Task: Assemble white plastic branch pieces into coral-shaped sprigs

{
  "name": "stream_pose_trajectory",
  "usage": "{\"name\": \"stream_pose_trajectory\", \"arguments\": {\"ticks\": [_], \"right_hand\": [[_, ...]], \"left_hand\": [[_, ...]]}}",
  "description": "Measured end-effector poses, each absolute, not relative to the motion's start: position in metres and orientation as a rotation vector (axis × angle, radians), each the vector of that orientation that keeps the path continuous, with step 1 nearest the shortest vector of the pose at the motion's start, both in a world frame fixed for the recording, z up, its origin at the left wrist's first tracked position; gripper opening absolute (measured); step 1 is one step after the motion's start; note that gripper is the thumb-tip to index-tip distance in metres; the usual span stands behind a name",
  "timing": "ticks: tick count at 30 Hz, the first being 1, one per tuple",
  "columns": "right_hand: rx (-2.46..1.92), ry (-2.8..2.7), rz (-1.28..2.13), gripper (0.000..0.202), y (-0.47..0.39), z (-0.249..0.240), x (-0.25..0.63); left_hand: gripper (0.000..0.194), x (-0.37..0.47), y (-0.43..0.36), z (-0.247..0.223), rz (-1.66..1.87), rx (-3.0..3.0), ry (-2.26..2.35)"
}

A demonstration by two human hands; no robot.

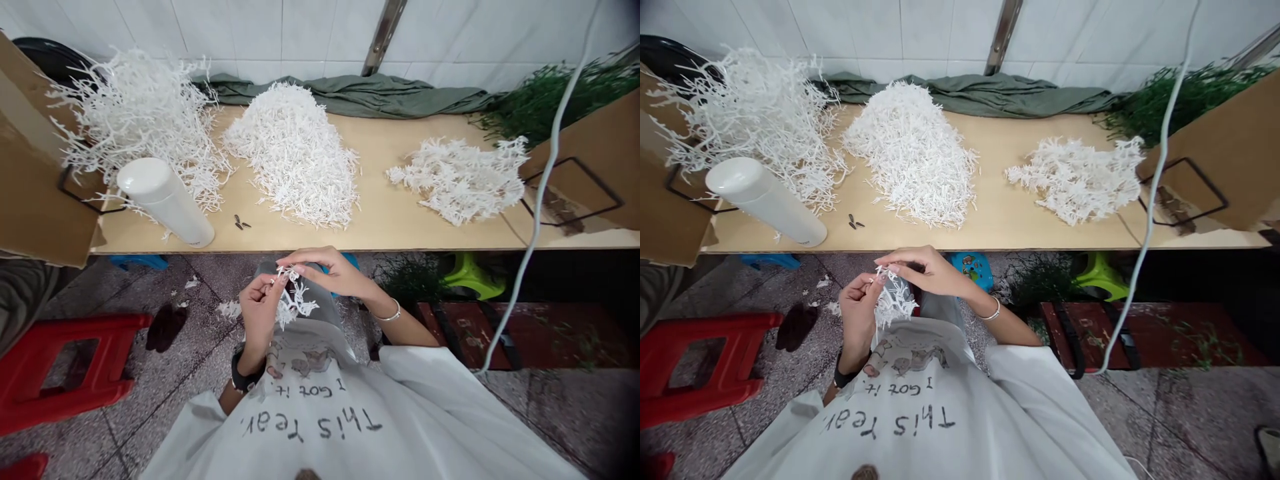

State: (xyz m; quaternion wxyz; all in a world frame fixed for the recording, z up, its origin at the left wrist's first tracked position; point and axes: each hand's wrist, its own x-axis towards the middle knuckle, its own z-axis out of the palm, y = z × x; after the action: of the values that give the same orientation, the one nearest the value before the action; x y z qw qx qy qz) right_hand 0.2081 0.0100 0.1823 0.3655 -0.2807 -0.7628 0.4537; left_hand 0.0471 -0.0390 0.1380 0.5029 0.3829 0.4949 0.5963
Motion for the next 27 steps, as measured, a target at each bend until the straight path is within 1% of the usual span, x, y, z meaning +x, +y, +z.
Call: {"name": "stream_pose_trajectory", "arguments": {"ticks": [5, 8, 11, 13, 15, 17, 19, 22, 25, 27], "right_hand": [[-0.808, -1.864, 1.126, 0.026, 0.0, 0.176, 0.206], [-0.83, -1.89, 1.164, 0.025, -0.003, 0.172, 0.206], [-0.888, -1.915, 1.123, 0.021, -0.002, 0.169, 0.207], [-0.892, -1.933, 1.093, 0.023, -0.001, 0.169, 0.207], [-0.826, -1.941, 1.132, 0.028, 0.0, 0.17, 0.206], [-0.747, -1.903, 1.262, 0.033, -0.001, 0.171, 0.205], [-0.7, -1.824, 1.464, 0.038, -0.003, 0.172, 0.205], [-0.678, -1.606, 1.773, 0.044, -0.008, 0.173, 0.206], [-0.662, -1.362, 1.945, 0.047, -0.013, 0.174, 0.204], [-0.591, -1.208, 2.035, 0.049, -0.016, 0.174, 0.199]], "left_hand": [[0.032, 0.047, -0.039, 0.139, 1.521, 0.93, 1.261], [0.033, 0.048, -0.039, 0.137, 1.488, 0.923, 1.241], [0.033, 0.049, -0.039, 0.137, 1.456, 0.937, 1.199], [0.034, 0.049, -0.041, 0.136, 1.397, 0.902, 1.135], [0.033, 0.048, -0.043, 0.136, 1.25, 0.793, 1.056], [0.035, 0.048, -0.047, 0.136, 1.097, 0.658, 0.998], [0.041, 0.048, -0.05, 0.135, 1.023, 0.569, 0.96], [0.04, 0.052, -0.051, 0.134, 1.035, 0.577, 0.827], [0.052, 0.058, -0.049, 0.135, 1.061, 0.66, 0.665], [0.056, 0.062, -0.049, 0.136, 1.074, 0.653, 0.606]]}}
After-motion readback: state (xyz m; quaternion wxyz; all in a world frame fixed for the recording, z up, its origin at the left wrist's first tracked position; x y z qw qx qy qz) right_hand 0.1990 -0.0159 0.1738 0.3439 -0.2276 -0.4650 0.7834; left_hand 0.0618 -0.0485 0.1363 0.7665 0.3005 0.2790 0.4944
